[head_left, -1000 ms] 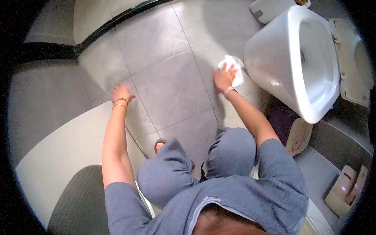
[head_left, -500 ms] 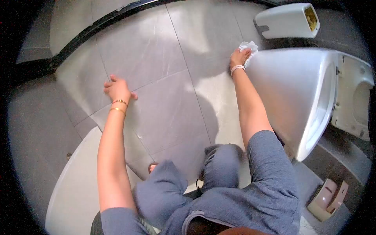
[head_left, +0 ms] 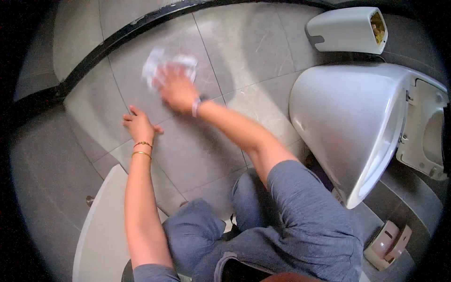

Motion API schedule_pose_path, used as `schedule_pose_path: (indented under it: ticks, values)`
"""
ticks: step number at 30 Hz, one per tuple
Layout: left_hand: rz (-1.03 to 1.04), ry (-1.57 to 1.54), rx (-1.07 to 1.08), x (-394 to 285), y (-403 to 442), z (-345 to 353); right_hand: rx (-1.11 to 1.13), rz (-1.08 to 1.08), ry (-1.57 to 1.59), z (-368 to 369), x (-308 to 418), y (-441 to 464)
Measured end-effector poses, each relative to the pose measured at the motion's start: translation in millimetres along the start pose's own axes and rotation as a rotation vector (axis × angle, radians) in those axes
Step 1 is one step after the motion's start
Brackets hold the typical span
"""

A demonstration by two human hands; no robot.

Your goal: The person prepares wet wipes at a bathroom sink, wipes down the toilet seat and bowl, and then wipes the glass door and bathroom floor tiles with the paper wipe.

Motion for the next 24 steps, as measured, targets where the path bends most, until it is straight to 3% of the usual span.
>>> schedule_pose_path:
  ticks: [2,4,6,9,11,13,17,19,21,24]
  values:
    - [0.001,0.009,-0.011,2,3,3,0.029,-0.049,0.318,7,29,-50]
    - [0.022,0.117,0.042,3,7,6,0.069,0.042,0.127,6,14,-94]
    - [0.004,0.143,0.077,1,6,1,0.036,0.325,0.117,-8,-31,-126]
    - [-0.015,0.172,0.108,2,5,1,-0.201,0.752,-0.028,-30,-108,-157]
    - [-0.019,0.172,0.103,2,5,-3,-0.210,0.918,-0.178,-33,-158,-154]
    - [0.008,0.180,0.151,0,5,-8,-0.158,1.065,-0.134,-46,-203,-130]
    - [-0.046,0.153,0.176,0,7,-8,-0.121,1.064,-0.251,-60,-324,-101]
    - [0.041,0.215,0.183,1,6,1,-0.131,1.106,-0.202,-69,-376,-84]
    - [0.038,0.249,0.196,0,8,-5,-0.157,1.395,0.019,-90,-376,-52]
    - [0.054,0.279,0.218,-5,6,-9,-0.171,1.273,0.014,-81,-343,-7]
Point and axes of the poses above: each hand's wrist, its own y-axis towards the middle knuckle, its own z-axis out of the palm, x = y × z, the point moved 2 cm from there along y, towards the middle knuckle, and after that the axes turned 2 degrees about x, right-handed, at the moved point
